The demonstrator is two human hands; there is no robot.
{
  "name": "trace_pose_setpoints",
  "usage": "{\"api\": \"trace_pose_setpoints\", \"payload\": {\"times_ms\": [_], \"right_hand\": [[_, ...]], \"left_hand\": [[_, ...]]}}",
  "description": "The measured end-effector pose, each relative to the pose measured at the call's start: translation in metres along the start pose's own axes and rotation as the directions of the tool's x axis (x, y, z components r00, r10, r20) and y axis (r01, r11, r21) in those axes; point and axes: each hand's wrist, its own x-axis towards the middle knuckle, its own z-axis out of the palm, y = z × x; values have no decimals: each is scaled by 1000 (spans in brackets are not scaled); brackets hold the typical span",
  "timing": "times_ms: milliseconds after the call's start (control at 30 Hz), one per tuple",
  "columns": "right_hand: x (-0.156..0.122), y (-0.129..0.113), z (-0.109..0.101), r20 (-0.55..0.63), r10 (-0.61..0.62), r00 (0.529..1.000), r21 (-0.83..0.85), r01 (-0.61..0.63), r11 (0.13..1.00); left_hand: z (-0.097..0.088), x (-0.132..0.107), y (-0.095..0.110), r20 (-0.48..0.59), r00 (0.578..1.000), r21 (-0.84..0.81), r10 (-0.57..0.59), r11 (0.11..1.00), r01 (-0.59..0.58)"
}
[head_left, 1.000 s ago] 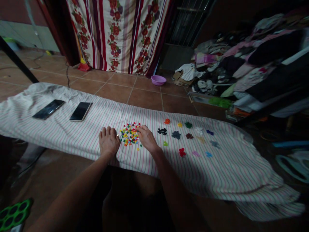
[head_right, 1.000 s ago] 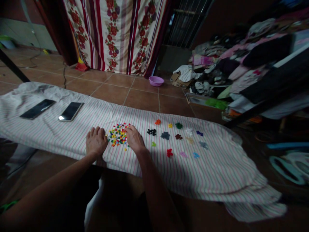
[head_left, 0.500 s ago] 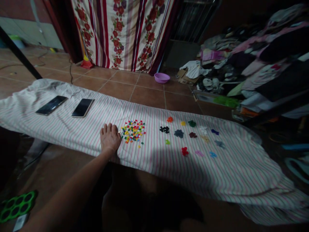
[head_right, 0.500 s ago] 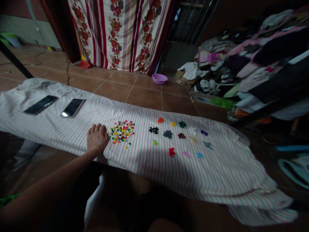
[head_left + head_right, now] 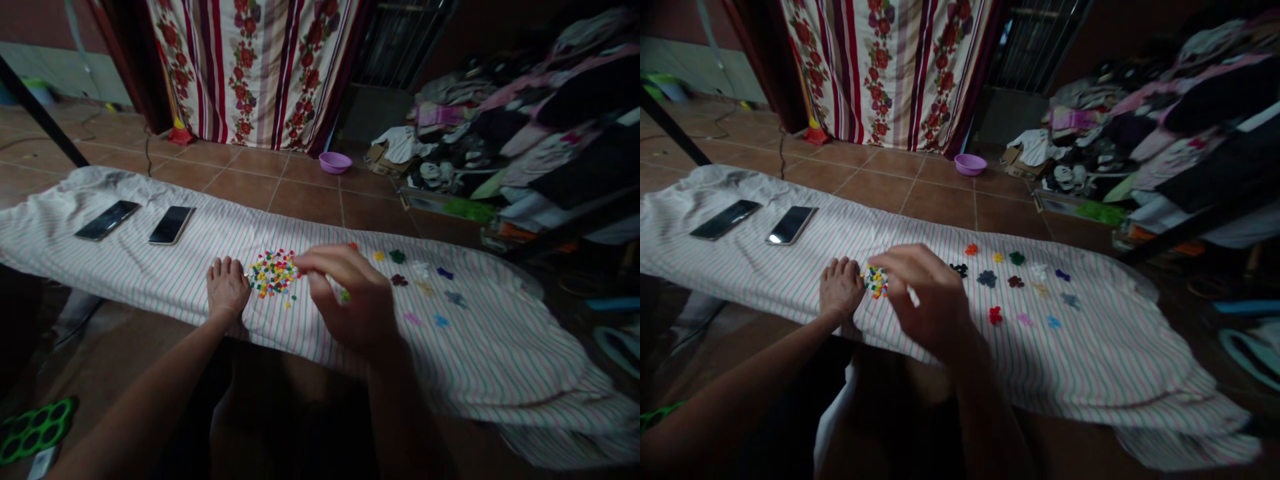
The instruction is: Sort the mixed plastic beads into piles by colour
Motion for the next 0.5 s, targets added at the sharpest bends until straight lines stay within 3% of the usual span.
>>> {"api": "trace_pose_setpoints", "payload": {"times_ms": [100, 167, 233, 400, 500], "right_hand": [[-10, 44, 16, 66, 180, 981, -94, -173, 980], [-21, 72, 31, 136, 319, 938, -216, -287, 933], [-31, 92, 44, 195, 378, 905, -286, -316, 904], [-45, 108, 61, 320, 432, 843, -382, -303, 873], [-45, 110, 63, 350, 422, 836, -389, -280, 877]], "left_hand": [[1, 0, 0, -11, 1000, 10, -2, 1000, 2], [1, 0, 0, -13, 1000, 16, -3, 1000, 3], [0, 0, 0, -7, 1000, 23, -2, 1000, 3], [-1, -1, 1, 3, 1000, 35, -2, 999, 2], [-1, 0, 1, 2, 1000, 34, -4, 999, 4]]}}
